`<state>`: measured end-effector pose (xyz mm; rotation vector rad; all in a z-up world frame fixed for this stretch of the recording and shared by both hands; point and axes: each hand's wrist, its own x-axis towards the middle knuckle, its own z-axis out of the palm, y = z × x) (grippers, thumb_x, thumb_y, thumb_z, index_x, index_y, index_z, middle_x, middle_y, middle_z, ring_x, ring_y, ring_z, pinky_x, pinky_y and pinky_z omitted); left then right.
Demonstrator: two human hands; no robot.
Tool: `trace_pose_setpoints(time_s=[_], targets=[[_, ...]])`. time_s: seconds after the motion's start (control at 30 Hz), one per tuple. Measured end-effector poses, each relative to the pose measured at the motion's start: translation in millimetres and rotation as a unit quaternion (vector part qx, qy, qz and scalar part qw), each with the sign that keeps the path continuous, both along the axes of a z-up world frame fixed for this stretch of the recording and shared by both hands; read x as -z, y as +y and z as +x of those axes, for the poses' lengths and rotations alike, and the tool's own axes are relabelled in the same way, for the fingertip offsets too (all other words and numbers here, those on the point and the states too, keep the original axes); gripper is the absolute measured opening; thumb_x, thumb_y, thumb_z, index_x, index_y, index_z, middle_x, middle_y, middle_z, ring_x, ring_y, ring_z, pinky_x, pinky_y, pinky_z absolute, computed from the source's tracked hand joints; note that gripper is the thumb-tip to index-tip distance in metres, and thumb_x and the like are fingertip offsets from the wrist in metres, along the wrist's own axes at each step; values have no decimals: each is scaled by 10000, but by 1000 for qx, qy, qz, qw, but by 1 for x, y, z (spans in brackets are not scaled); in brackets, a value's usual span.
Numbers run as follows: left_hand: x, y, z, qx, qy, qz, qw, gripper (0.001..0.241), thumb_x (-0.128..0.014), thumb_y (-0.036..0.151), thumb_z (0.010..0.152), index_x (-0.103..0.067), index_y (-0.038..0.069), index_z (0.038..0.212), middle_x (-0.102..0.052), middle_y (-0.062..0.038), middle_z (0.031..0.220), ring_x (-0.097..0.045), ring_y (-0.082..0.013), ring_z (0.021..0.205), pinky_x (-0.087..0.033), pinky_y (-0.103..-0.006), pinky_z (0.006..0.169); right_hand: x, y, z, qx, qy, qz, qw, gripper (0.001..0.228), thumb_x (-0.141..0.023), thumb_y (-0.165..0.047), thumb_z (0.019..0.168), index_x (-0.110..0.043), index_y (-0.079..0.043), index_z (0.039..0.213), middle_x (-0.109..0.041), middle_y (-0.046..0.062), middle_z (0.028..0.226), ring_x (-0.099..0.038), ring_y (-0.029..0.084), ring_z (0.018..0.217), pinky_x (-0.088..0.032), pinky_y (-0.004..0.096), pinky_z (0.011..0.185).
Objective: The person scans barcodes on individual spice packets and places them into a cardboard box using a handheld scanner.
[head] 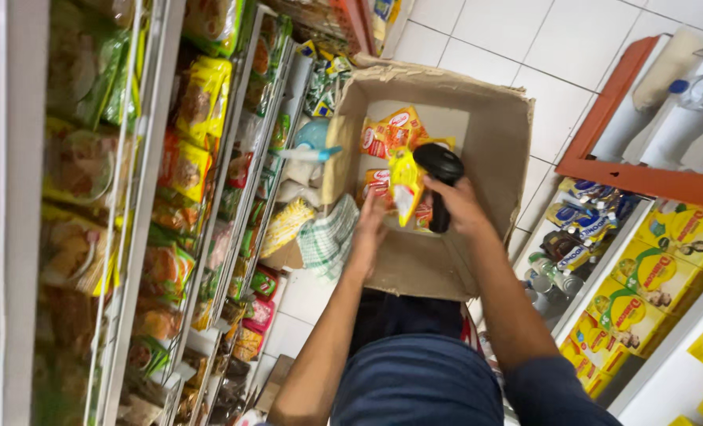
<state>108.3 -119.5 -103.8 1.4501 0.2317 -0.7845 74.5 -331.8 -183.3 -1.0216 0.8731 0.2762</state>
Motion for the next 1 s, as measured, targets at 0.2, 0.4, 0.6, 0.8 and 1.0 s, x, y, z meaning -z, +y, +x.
trace_pose_setpoints(time_s=[0.2, 0.4, 0.6, 0.8, 1.0], targets=[[-40, 7, -4, 55, -109, -10, 992, 905, -834, 91, 790, -326, 29, 1536, -557, -177, 1401, -561, -217, 1270, -465, -365, 1066, -100, -18, -29, 1, -165, 454, 876, 478, -769, -145, 850, -679, -21, 1302, -692, 111, 886, -603, 164, 594, -520, 350, 609], [-32, 48, -42, 14, 43, -101, 994, 505, -776, 100, 897, -602, -46, 1349, -700, -150, 1259, -673, -206, 1124, -546, -361, 1002, -94, 0, -34, -53, -172, 246, 952, 316, -756, -89, 924, -674, -4, 1218, -694, 104, 1044, -646, 193, 803, -530, 362, 761], [-61, 73, -67, -106, 87, -170, 976, 494, -719, 28, 918, -551, -1, 1382, -674, -107, 1299, -654, -203, 1184, -521, -377, 1047, -98, 54, -25, -164, -166, -2, 972, 341, -808, -64, 865, -678, -44, 1180, -693, 13, 1096, -653, 132, 1030, -541, 329, 940], [-92, 111, -77, -155, 63, -142, 976, 692, -740, -20, 806, -429, 131, 1405, -630, -54, 1304, -609, -184, 1218, -489, -382, 1059, -124, 98, -12, -226, -164, 33, 960, 471, -833, 37, 762, -667, -73, 1189, -682, 10, 1085, -639, 140, 1026, -541, 316, 923], [-63, 143, -107, -224, 107, -172, 953, 468, -665, 102, 989, -535, -35, 1417, -658, -154, 1350, -642, -252, 1217, -497, -408, 1069, -125, 114, -8, -270, -197, 100, 937, 335, -785, 32, 837, -667, -59, 1137, -688, 13, 1086, -656, 139, 1042, -552, 301, 940]])
